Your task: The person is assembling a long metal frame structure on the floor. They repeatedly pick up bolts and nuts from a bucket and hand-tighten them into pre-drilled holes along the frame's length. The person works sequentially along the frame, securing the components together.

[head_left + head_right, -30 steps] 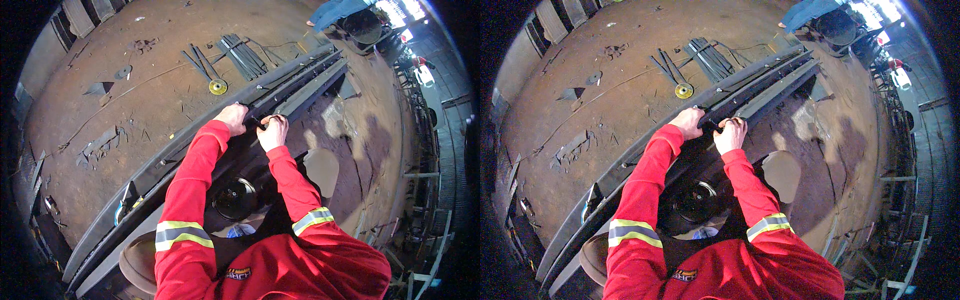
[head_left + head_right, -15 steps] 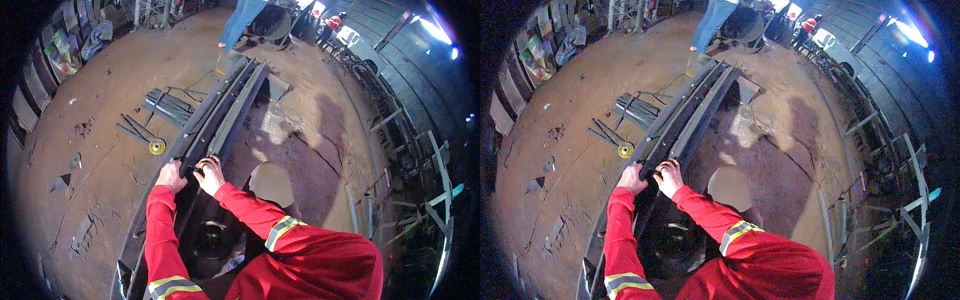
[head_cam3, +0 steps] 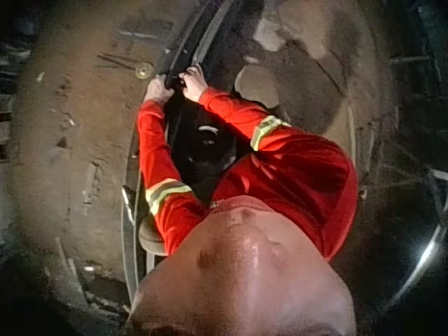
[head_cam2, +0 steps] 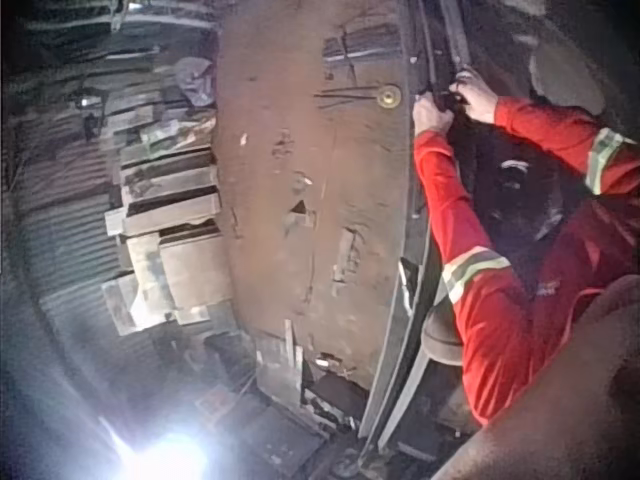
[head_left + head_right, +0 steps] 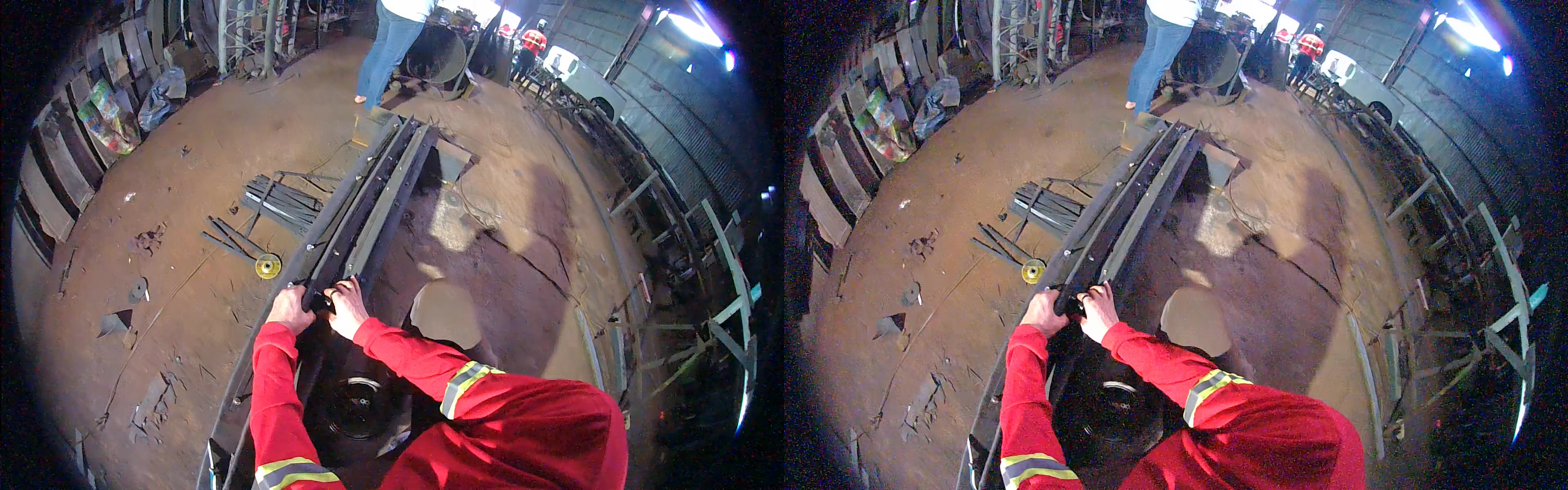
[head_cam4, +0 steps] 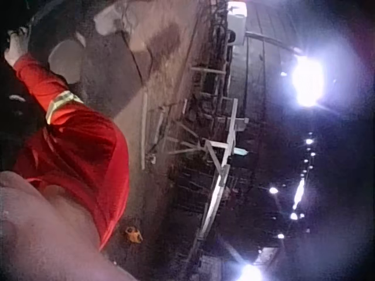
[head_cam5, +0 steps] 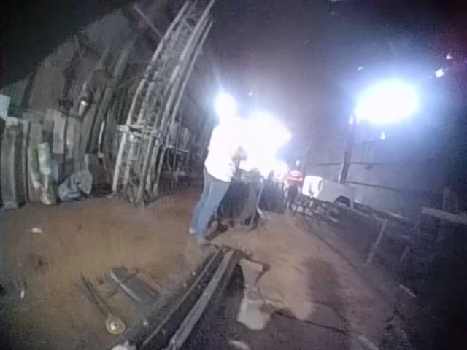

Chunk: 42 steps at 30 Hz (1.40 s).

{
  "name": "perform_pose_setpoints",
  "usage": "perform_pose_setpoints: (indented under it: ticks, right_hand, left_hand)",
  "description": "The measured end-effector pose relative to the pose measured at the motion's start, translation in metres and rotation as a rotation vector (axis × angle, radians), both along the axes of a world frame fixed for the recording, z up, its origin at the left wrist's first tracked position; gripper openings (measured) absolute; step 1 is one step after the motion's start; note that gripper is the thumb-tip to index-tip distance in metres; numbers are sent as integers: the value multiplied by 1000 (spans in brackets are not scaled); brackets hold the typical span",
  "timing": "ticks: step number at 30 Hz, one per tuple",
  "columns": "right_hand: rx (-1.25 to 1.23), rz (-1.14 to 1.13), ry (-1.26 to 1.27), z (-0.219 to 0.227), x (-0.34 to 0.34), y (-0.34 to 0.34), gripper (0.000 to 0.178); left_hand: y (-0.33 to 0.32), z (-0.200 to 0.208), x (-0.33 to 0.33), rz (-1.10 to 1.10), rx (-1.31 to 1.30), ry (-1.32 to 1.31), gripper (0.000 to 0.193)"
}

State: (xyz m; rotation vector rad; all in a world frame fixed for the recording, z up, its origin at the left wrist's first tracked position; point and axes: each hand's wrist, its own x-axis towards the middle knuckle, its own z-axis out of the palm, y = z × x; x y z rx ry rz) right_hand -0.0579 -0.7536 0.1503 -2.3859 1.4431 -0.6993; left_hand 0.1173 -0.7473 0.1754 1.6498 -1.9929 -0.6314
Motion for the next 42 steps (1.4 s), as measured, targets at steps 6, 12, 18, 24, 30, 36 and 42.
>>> perform_pose_setpoints:
  ticks: [6,12,18,24,30,36,42]
  right_hand:
    - [-119,-96,-109,-8,-3,-6,39]
    - [-152,-33,-290,-18,-8,-5,24]
    - [-65,44,-147,-14,-16,-15,20]
    - [-48,118,-77,-12,-22,-33,23]
    - [-275,-130,-18,11,-2,4,22]
    - [-104,-159,-162,10,2,5,27]
    - [-48,-125,-188,-1,3,0,34]
  left_hand:
    - [1,3,-9,-2,-3,-1,35]
    - [2,9,-7,-11,27,-22,34]
    - [0,1,-5,-3,23,-40,33]
    - [2,1,-9,4,-46,-22,30]
    - [2,4,-5,0,-6,2,32]
    - [-2,0,-9,11,47,-42,34]
    - [-1,0,-5,16,12,-24,34]
